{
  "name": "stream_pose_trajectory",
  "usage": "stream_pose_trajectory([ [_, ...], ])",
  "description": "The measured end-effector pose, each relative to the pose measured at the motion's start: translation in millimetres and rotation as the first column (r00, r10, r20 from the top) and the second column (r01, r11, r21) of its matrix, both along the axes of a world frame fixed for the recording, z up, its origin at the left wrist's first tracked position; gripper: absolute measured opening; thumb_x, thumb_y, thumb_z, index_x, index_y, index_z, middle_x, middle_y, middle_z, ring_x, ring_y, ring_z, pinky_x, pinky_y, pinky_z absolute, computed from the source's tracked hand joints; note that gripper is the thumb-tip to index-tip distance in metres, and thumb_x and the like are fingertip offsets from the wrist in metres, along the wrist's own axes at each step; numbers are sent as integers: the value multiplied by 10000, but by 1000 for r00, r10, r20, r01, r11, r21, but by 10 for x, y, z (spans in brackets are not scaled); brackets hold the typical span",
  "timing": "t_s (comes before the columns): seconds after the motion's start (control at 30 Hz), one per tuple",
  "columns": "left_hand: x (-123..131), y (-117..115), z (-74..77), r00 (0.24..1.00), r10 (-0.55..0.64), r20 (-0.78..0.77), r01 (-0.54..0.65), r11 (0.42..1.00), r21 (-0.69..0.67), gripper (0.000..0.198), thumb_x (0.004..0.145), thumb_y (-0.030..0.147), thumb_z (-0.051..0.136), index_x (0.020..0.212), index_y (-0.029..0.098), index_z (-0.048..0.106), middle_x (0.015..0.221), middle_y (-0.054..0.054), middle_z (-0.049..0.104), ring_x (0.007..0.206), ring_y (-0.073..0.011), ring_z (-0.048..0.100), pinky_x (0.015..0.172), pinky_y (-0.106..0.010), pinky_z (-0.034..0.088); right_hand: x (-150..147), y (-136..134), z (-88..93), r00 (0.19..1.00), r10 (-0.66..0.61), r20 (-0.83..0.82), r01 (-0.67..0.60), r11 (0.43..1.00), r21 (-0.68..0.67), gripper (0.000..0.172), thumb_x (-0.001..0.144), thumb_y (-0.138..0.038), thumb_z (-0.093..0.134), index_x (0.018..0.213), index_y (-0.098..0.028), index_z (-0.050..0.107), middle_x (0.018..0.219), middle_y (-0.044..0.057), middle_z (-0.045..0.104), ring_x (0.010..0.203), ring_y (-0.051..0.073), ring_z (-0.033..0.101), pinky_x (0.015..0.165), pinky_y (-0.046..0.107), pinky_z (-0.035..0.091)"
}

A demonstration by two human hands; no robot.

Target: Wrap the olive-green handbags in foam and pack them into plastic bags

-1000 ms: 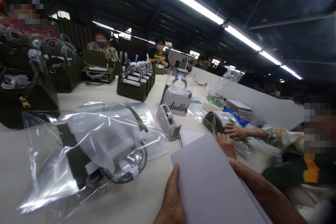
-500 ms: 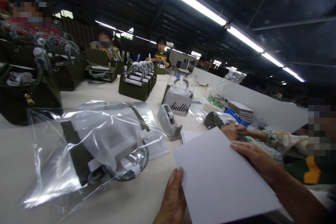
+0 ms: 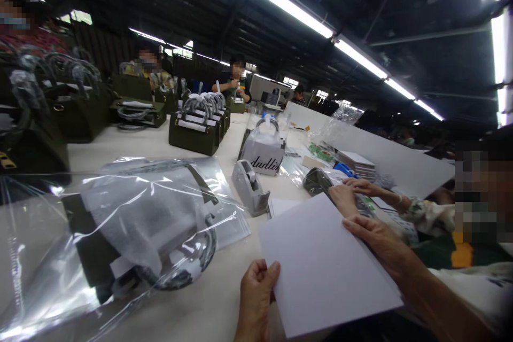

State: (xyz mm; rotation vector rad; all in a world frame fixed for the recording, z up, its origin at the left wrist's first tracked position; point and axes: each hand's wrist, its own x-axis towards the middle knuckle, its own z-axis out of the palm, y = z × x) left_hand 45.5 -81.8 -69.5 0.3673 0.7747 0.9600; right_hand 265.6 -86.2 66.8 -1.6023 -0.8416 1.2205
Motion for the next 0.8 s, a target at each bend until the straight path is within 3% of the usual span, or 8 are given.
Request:
stream_pose_trajectory([
  [0.2, -41, -2, 5, 999, -45, 16, 45, 999, 1, 436, 554, 485, 735, 727, 145, 524, 635, 7, 599, 568, -107, 544, 571, -223, 415, 46, -41, -10, 973, 119, -196, -148, 979, -138, 282, 721, -414, 640, 781, -142, 597, 694, 74, 647, 586, 176, 609, 579, 286, 501],
  [0.33, -62, -22, 14, 997, -78, 18, 78, 997, 9, 447, 571, 519, 708, 739, 138, 544, 672, -22, 621, 597, -137, 571, 576, -245, 434, 127, -3, -92, 994, 70, -82, -79, 990, -114, 265, 690, -376, 687, 758, -162, 545, 611, 8, 610, 499, 123, 568, 475, 223, 453],
  [0.47, -38, -28, -36, 995, -52, -84, 57, 997, 53, 488, 542, 515, 733, 809, 138, 577, 672, -21, 622, 577, -145, 566, 501, -233, 418, 151, 41, -171, 995, -5, 103, 12, 998, -68, 336, 651, -404, 714, 755, -162, 506, 559, -36, 578, 447, 88, 530, 420, 180, 403],
  [0.57, -40, -20, -101, 995, -32, -96, 37, 998, 51, 494, 503, 484, 765, 800, 135, 580, 664, -17, 623, 581, -146, 570, 522, -237, 430, 89, 30, -192, 998, 51, 28, -49, 997, -66, 338, 677, -424, 689, 783, -156, 511, 602, -19, 597, 491, 95, 551, 461, 189, 428],
  [0.67, -66, -27, -158, 996, -44, -83, 46, 999, 28, 475, 529, 489, 746, 796, 129, 588, 669, -31, 635, 598, -153, 585, 564, -249, 445, 32, 26, -192, 986, 136, -95, -149, 978, -146, 361, 711, -461, 640, 842, -138, 547, 703, 37, 630, 556, 123, 581, 523, 232, 467],
  [0.8, -126, -67, -152, 993, -78, -86, 79, 997, -1, 452, 550, 482, 733, 788, 118, 606, 680, -56, 648, 635, -181, 602, 557, -260, 449, 58, 91, -231, 978, 203, -49, -208, 957, -201, 344, 705, -456, 641, 795, -131, 570, 688, 45, 622, 530, 114, 560, 513, 224, 457],
])
